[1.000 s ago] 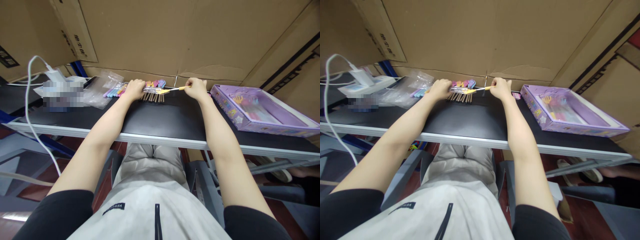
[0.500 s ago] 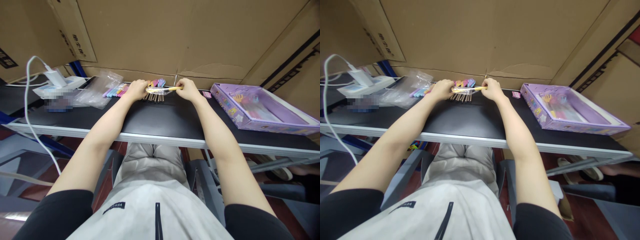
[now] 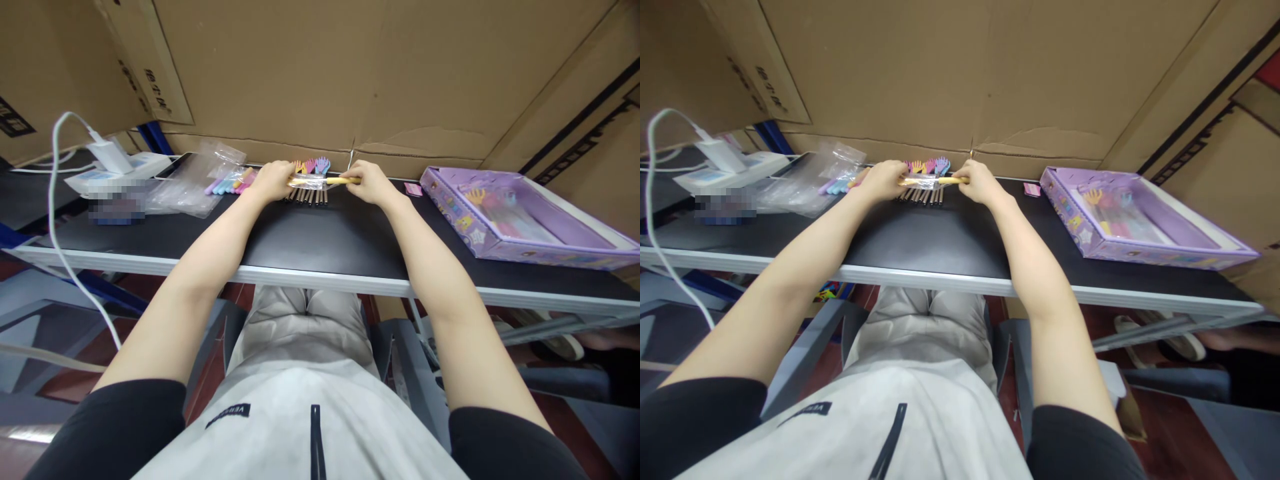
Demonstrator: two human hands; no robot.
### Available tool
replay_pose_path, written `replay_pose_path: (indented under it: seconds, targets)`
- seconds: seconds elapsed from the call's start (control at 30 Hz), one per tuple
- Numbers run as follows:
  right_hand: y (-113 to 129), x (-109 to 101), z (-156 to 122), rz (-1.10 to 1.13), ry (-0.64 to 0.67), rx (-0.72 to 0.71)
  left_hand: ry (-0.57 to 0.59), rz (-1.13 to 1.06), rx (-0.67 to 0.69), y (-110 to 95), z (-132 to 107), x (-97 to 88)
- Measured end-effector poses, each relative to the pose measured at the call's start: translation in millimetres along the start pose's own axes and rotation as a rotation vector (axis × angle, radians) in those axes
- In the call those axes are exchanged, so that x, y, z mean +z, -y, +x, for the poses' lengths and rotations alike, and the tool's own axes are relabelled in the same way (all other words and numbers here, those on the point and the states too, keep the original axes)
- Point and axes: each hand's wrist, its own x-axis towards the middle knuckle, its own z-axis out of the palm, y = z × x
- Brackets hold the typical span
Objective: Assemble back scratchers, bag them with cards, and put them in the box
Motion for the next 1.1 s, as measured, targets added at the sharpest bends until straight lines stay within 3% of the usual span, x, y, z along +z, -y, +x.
replay_pose_path:
  seconds: [0.3,0.57,0.73,1.1]
  targets:
    - [-3,8,3,0.033,0.0,-0.069,-0.016,0.011,0.009,0,1,0.6]
    - [15,14,2,0.111,-0.01,-0.086,-0.039,-0.058,0.074,-8,0,-1.0]
    - [21,13,1,0.203,0.007,-0.033,-0.04,-0.058,0.088,-13,0,-2.1]
    - [-4,6,2,0.452,0.001,0.151,-0.052,-0.057,-0.008,7,1,2.6]
